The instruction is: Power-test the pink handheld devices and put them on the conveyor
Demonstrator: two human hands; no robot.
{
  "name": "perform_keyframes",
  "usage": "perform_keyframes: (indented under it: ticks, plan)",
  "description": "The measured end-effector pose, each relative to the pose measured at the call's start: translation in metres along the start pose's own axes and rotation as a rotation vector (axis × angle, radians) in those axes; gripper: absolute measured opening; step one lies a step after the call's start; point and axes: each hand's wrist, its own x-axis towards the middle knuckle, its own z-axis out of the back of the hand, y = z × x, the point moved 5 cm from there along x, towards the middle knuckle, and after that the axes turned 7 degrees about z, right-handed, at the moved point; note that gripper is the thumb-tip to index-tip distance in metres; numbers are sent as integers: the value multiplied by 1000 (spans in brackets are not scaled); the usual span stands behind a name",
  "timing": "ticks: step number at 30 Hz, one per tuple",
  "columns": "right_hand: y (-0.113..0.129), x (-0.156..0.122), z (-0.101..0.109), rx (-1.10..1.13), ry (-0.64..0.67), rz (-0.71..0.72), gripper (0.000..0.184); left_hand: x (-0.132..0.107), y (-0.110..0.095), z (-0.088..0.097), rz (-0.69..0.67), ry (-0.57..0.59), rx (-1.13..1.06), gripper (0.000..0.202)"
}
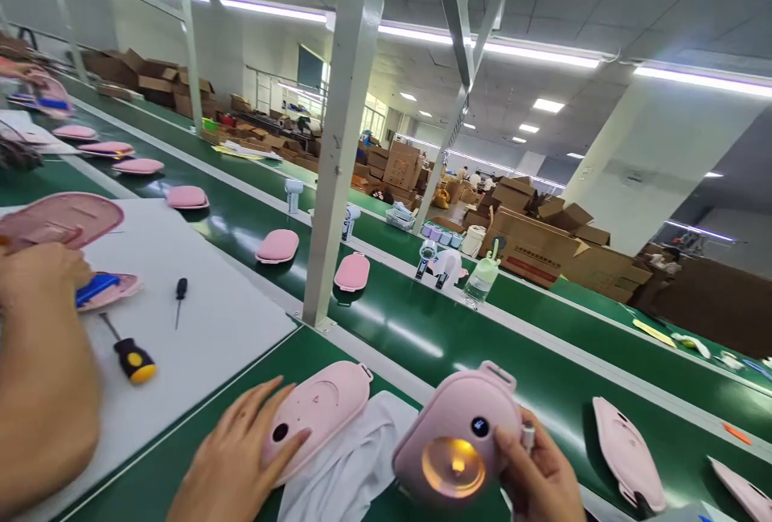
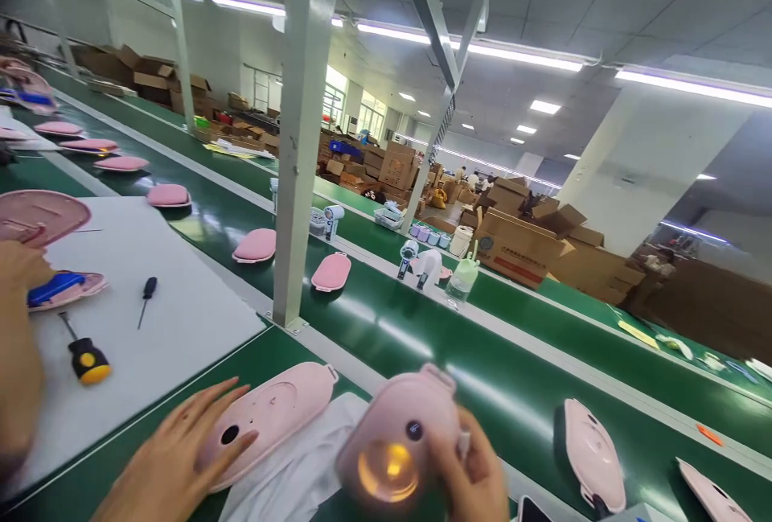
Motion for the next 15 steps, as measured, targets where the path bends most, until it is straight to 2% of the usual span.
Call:
perform_keyframes:
  ticks: [1, 3, 8, 9, 11, 13, 15]
  plan:
    - [1, 9, 6, 13, -30, -20, 47, 7, 10, 3, 35, 7, 42, 70]
    - [4, 29, 14, 29, -72, -55, 47, 15, 18, 8, 69, 32, 63, 70]
    - [4, 83, 25, 10, -184, -15, 48, 12, 6, 15, 148, 137, 81, 71]
    - [2, 93, 25, 5, -193, -12, 48, 10, 4, 15, 166, 166, 85, 67]
    - [-3, 112, 28, -4, -209, -14, 49, 8, -1, 18, 174, 205, 84, 45]
    - [-7, 127, 31, -21, -215, -20, 50, 6, -7, 24, 157, 209, 68, 28]
    - [-9, 138, 34, -44, -210, -20, 50, 4, -14, 33, 148, 193, 48, 30]
